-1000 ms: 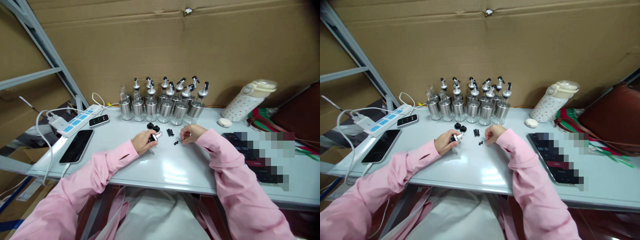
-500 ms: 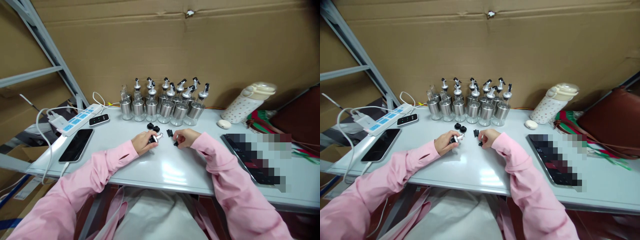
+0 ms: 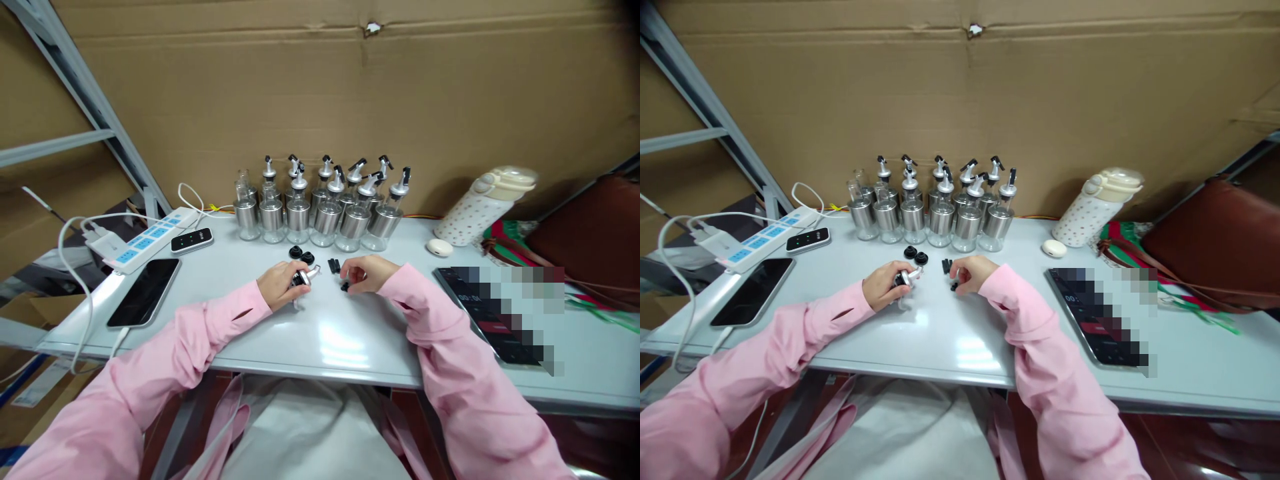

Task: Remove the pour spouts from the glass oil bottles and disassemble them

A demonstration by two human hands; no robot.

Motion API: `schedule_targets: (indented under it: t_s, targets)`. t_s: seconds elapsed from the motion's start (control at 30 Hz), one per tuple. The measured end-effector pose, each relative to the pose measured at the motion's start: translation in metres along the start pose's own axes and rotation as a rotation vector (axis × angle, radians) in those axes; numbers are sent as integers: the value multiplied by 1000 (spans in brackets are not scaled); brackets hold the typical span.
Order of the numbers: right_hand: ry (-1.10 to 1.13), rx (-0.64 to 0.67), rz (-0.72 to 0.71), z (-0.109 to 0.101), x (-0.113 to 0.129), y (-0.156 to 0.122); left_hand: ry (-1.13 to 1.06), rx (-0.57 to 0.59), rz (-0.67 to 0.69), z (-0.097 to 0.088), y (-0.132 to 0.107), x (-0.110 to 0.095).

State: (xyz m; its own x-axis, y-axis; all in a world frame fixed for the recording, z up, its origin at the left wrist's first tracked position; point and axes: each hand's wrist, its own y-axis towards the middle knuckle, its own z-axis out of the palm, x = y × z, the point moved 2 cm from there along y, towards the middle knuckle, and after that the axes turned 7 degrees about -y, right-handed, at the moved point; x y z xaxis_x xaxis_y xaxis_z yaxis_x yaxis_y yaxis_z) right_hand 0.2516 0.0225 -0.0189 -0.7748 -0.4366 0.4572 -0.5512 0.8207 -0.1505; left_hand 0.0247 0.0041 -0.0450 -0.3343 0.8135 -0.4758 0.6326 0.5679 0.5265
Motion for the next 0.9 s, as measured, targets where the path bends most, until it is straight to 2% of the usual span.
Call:
schedule_targets:
  t_s: [0.1,0.17,0.33,0.53,0.63,0.8,0.9]
  targets:
    - [82,-226,-71,-1,20,-1,51,-61,112,-1,3,-2]
    - [146,-359,-148,4,37,-1,84,-74,140,-3,4,-5]
    - [214,-497,-273,17,63,2,116,-127,134,-6,5,-11]
    - [198,-539,-258,14,61,1,104,-120,185,-6,4,-15]
    - [195,-533,-232,18,59,3,148,-99,159,-7,5,-13]
    - [243,-509,-296,28,60,7,154,-263,141,-12,4,-10]
    - [281,-549,-347,28,63,6,120,-291,170,-14,5,-13]
